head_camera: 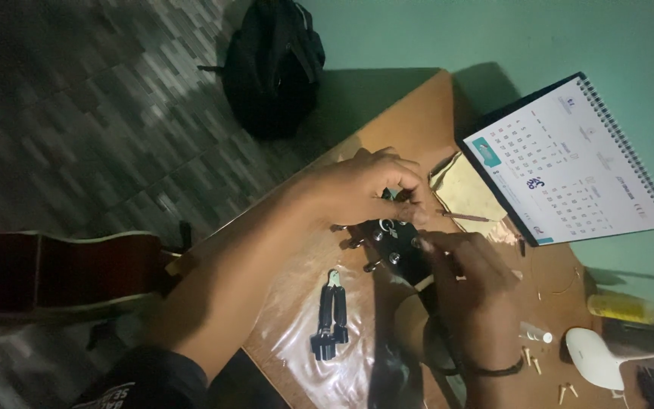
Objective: The person replaces the strings on an acoustic guitar. They thread new strings through the tuning pegs on the headstock, wind them around the posts, and then secure the other ends at the bridge on the guitar body.
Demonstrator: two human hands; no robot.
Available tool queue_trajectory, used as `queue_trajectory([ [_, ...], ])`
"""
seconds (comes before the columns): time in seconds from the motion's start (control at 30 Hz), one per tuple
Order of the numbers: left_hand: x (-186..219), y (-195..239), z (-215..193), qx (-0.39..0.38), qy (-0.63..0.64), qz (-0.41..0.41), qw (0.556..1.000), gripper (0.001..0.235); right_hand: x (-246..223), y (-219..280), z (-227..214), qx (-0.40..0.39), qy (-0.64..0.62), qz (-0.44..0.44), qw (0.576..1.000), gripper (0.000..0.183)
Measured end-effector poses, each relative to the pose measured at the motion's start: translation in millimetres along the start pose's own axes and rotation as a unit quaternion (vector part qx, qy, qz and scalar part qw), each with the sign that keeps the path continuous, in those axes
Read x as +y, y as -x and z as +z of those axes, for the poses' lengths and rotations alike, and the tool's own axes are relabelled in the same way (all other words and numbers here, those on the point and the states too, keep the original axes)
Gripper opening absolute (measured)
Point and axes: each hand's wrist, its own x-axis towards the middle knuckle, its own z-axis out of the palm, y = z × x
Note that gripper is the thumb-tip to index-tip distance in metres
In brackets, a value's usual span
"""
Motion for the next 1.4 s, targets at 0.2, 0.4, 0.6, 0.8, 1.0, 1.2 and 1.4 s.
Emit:
queue_trajectory([
  [0.2,-2.4,-2.1,-3.7,0.045,0.02,0.052,0.997,0.028,-9.2,-2.0,-1.7,0.022,-0.02,0.053,0.998,0.008],
  [0.4,-24.9,0.0,-4.4,0.074,-0.122,-0.003,0.99,0.047,-1.7,0.0,5.5,-0.003,-0.015,0.129,0.992,0.008],
  [0.6,-31.7,-0.1,-5.5,0.043,-0.115,0.011,0.992,0.039,3.1,-0.9,17.0,-0.018,-0.028,0.187,0.982,0.012],
  [0.8,-42.0,-1.0,0.5,0.046,-0.014,0.081,0.996,0.029,6.7,-1.9,22.3,-0.023,0.005,0.16,0.987,0.012],
  [1.0,-32.5,1.4,-3.7,-0.003,0.041,0.005,0.999,0.034,4.3,-3.4,23.8,-0.022,0.008,0.136,0.99,0.018],
  [1.2,-30.3,3.9,-4.0,0.004,0.025,-0.007,1.0,0.03,-6.2,-5.1,19.1,-0.032,-0.006,0.201,0.979,0.016],
  [1.4,-24.8,3.2,-6.3,-0.019,0.014,-0.072,0.997,0.034,-6.3,-2.9,19.1,-0.014,-0.037,0.187,0.982,0.016],
])
